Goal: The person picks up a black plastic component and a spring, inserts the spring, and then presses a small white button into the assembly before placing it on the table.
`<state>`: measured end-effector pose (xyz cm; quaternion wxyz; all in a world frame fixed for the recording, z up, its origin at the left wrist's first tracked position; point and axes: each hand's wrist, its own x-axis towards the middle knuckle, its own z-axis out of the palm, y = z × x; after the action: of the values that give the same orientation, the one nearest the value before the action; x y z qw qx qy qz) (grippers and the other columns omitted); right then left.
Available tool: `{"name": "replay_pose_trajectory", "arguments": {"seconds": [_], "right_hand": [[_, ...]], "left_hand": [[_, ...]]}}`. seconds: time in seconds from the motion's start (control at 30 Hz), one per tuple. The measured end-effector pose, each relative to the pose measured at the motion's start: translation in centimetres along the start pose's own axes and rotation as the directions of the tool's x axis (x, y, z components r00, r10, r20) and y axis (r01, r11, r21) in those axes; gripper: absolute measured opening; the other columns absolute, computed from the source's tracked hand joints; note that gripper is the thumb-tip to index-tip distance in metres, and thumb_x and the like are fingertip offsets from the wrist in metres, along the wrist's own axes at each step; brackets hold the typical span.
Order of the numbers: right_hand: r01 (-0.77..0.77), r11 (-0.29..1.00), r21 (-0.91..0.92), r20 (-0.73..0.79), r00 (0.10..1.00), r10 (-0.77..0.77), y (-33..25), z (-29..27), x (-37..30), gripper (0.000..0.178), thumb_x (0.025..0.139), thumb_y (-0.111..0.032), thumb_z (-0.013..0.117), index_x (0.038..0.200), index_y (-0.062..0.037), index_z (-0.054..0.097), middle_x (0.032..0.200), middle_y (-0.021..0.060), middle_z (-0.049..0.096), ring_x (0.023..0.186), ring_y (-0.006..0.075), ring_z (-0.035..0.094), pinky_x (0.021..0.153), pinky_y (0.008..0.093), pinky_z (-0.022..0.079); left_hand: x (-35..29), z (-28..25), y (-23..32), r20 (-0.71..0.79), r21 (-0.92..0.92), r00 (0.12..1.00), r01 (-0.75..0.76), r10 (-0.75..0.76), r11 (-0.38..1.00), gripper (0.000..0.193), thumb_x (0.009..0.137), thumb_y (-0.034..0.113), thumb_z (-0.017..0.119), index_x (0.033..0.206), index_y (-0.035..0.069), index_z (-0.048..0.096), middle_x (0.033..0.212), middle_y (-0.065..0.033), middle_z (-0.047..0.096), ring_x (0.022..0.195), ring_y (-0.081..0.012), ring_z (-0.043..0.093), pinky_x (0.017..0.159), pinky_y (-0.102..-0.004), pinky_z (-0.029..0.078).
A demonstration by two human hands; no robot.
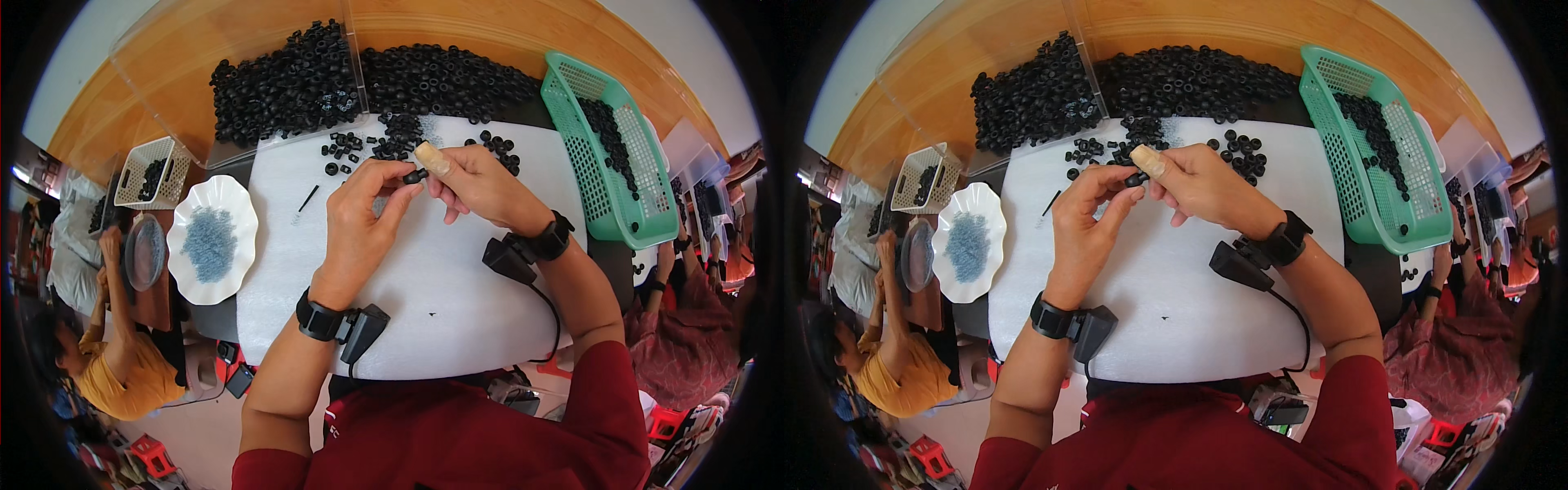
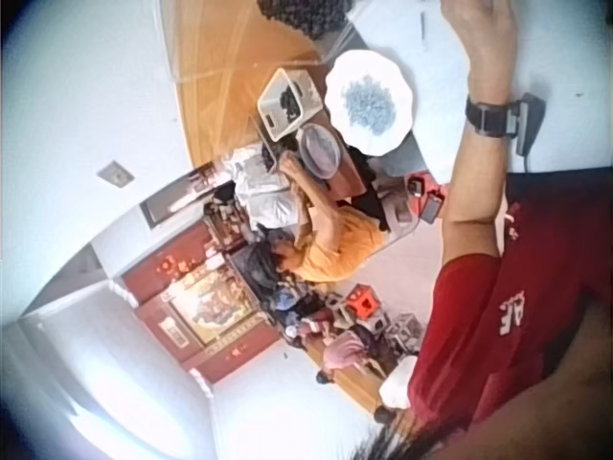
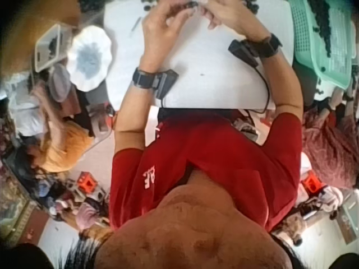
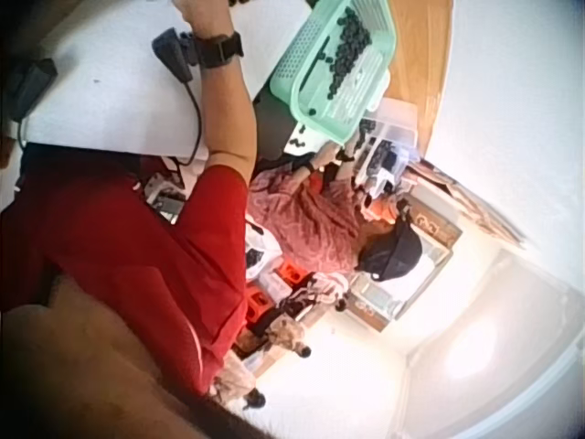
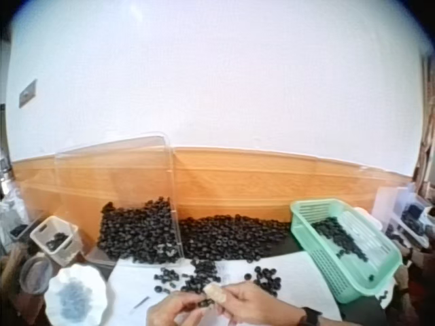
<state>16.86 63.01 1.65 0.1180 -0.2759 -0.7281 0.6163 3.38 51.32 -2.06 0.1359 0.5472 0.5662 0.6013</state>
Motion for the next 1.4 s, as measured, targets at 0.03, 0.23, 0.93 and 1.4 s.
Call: {"name": "replay_pose_trajectory", "arguments": {"seconds": [0.03,0.23,0.93,1.4], "right_hand": [[-0.022,1.0,0.011,0.013,1.0,0.021,0.0,0.0,0.1,0.057,0.094,-0.052,0.047,0.072,-0.0008,0.058,0.062,0.0006,0.049,0.052,0.007,0.047,0.047,0.0248,0.049],[-0.088,0.995,0.041,0.049,0.995,0.086,-0.3,0.2,0.0,0.055,0.094,-0.051,0.048,0.071,-0.0018,0.058,0.063,-0.0006,0.048,0.053,0.0063,0.046,0.047,0.025,0.049],[0.406,0.804,-0.434,-0.08,0.872,-0.483,0.4,0.6,0.0,0.025,0.094,-0.016,0.051,0.078,0.0032,0.052,0.069,0.0201,0.056,0.06,0.0362,0.052,0.054,0.0398,0.041],[0.397,0.785,-0.476,-0.098,0.863,-0.495,0.5,0.7,0.0,0.02,0.093,-0.014,0.052,0.082,0.0023,0.057,0.07,0.0186,0.058,0.062,0.0358,0.057,0.056,0.0398,0.044]], "left_hand": [[0.0,-0.1,0.0,-0.004,0.0,1.0,-0.008,0.008,1.0,0.02,0.081,0.0,0.068,0.1,-0.001,0.063,0.088,-0.0079,0.064,0.075,-0.0137,0.063,0.068,-0.0245,0.051],[0.1,0.0,-0.1,-0.025,0.051,0.992,-0.121,0.123,0.991,0.019,0.08,-0.003,0.068,0.097,-0.001,0.062,0.089,-0.0089,0.064,0.075,-0.0157,0.063,0.067,-0.0258,0.052],[0.4,-0.7,0.0,0.2,-0.496,0.932,0.363,-0.303,0.789,0.021,0.091,0.006,0.059,0.11,-0.003,0.06,0.097,-0.0109,0.067,0.083,-0.0141,0.064,0.076,-0.026,0.053],[0.6,-0.9,-0.6,0.275,-0.612,0.889,0.455,-0.366,0.647,0.022,0.093,0.01,0.057,0.112,-0.003,0.059,0.097,-0.0117,0.067,0.081,-0.0152,0.064,0.075,-0.0271,0.053]]}}
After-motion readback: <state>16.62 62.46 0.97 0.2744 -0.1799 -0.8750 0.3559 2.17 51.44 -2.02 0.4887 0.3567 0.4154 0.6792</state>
